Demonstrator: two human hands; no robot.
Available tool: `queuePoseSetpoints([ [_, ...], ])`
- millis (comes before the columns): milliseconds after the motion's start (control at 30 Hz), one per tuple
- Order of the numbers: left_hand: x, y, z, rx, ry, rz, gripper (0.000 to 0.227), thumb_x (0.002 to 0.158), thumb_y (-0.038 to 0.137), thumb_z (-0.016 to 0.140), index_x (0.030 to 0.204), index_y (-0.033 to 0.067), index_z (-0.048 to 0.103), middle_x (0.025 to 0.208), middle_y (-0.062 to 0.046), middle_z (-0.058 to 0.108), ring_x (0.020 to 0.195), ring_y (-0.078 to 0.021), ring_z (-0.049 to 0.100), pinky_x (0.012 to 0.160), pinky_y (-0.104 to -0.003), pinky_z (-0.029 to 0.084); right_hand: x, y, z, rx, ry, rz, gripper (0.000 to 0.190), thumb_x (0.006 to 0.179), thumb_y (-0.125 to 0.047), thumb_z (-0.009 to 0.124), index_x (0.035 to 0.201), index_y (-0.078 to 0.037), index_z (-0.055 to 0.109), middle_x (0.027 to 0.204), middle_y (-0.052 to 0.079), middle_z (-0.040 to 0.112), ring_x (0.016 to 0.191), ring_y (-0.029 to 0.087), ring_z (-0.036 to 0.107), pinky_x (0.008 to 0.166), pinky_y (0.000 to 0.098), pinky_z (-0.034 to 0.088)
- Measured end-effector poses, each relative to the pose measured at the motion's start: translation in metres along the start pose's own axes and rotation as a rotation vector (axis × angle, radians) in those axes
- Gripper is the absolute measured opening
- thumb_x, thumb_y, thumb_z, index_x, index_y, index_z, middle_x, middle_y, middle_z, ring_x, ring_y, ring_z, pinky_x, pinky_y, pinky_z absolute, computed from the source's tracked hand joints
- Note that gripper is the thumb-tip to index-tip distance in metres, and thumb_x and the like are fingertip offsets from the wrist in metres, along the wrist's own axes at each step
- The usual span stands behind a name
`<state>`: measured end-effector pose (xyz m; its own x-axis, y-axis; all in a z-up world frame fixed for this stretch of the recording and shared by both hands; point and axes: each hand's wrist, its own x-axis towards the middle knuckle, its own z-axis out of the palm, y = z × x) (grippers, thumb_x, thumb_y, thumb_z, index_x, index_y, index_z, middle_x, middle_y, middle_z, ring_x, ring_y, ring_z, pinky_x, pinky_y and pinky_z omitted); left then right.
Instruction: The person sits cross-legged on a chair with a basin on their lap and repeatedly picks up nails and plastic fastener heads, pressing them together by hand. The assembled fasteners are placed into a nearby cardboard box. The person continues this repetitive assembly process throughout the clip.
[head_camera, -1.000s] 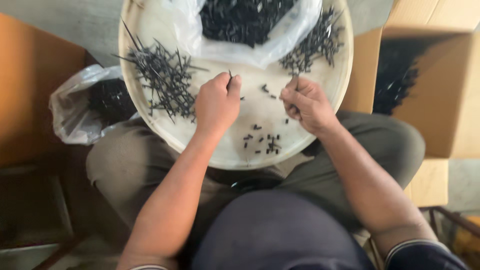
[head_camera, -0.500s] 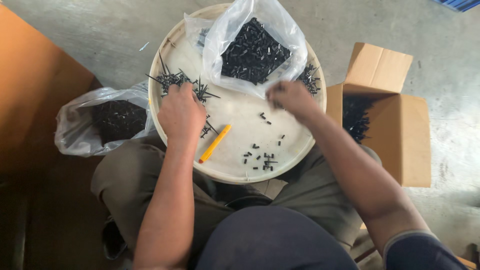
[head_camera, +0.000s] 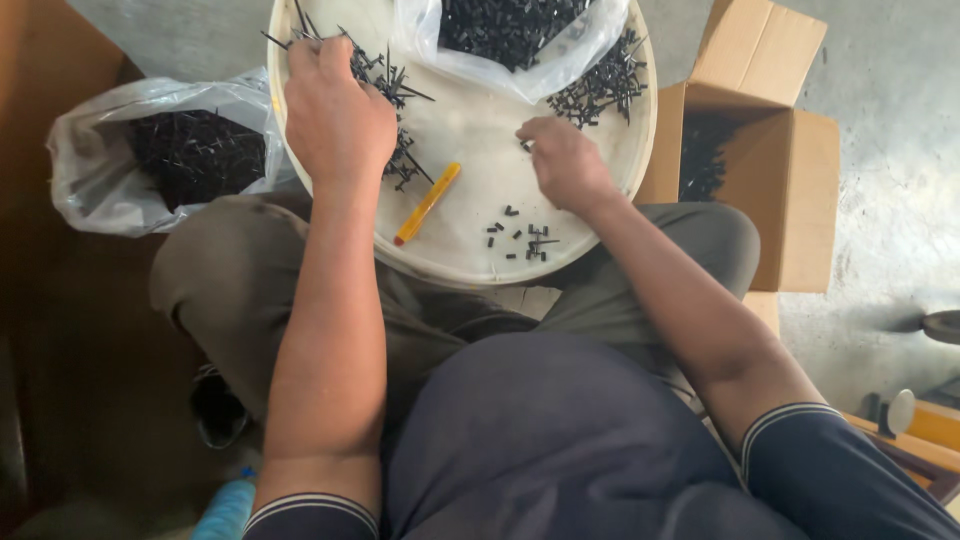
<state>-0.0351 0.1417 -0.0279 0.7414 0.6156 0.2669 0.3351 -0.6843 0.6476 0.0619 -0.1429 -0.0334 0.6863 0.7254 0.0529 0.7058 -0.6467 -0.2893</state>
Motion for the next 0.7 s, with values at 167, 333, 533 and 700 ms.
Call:
queuePoseSetpoints([
  [167, 0.003, 0.001, 0.0, -0.089, 0.094, 0.052, 0.027, 0.091, 0.017, 0.075, 0.115, 0.0075, 0.066, 0.118, -0.015, 0.061, 0.1, -0.0393, 0.065, 0.079, -0.049, 0.053, -0.024, -0.011, 0.009, -0.152, -0.102, -0.093, 0.046, 0.085, -0.002, 0.058, 0.131, -0.001, 0.062, 0.138, 0.016, 0.058, 0.127, 0.034, 0.053, 0.103, 0.0431, 0.047],
  [333, 0.001, -0.015, 0.01, -0.231, 0.086, -0.001, 0.023, 0.094, 0.023, 0.075, 0.106, 0.0039, 0.068, 0.109, -0.015, 0.069, 0.099, -0.0384, 0.067, 0.082, -0.047, 0.052, -0.061, -0.019, 0.002, -0.116, -0.305, 0.023, 0.044, 0.084, 0.0, 0.057, 0.127, -0.007, 0.065, 0.131, 0.01, 0.062, 0.125, 0.031, 0.056, 0.104, 0.0413, 0.047],
  [533, -0.003, -0.02, 0.022, -0.332, 0.078, 0.047, 0.03, 0.102, 0.026, 0.073, 0.103, -0.0023, 0.066, 0.096, -0.018, 0.071, 0.092, -0.0387, 0.068, 0.083, -0.044, 0.054, -0.089, 0.001, -0.036, 0.059, -0.041, -0.033, 0.036, 0.094, 0.0, 0.055, 0.128, -0.006, 0.066, 0.126, 0.013, 0.065, 0.121, 0.032, 0.062, 0.105, 0.0425, 0.051],
  [700, -0.023, 0.007, 0.012, -0.415, 0.059, 0.142, 0.021, 0.103, 0.023, 0.072, 0.104, 0.0029, 0.067, 0.096, -0.012, 0.075, 0.091, -0.0311, 0.073, 0.084, -0.041, 0.055, -0.107, -0.013, -0.045, 0.122, -0.186, 0.031, 0.028, 0.093, -0.009, 0.062, 0.12, -0.011, 0.071, 0.112, 0.014, 0.068, 0.102, 0.032, 0.067, 0.09, 0.0421, 0.054],
])
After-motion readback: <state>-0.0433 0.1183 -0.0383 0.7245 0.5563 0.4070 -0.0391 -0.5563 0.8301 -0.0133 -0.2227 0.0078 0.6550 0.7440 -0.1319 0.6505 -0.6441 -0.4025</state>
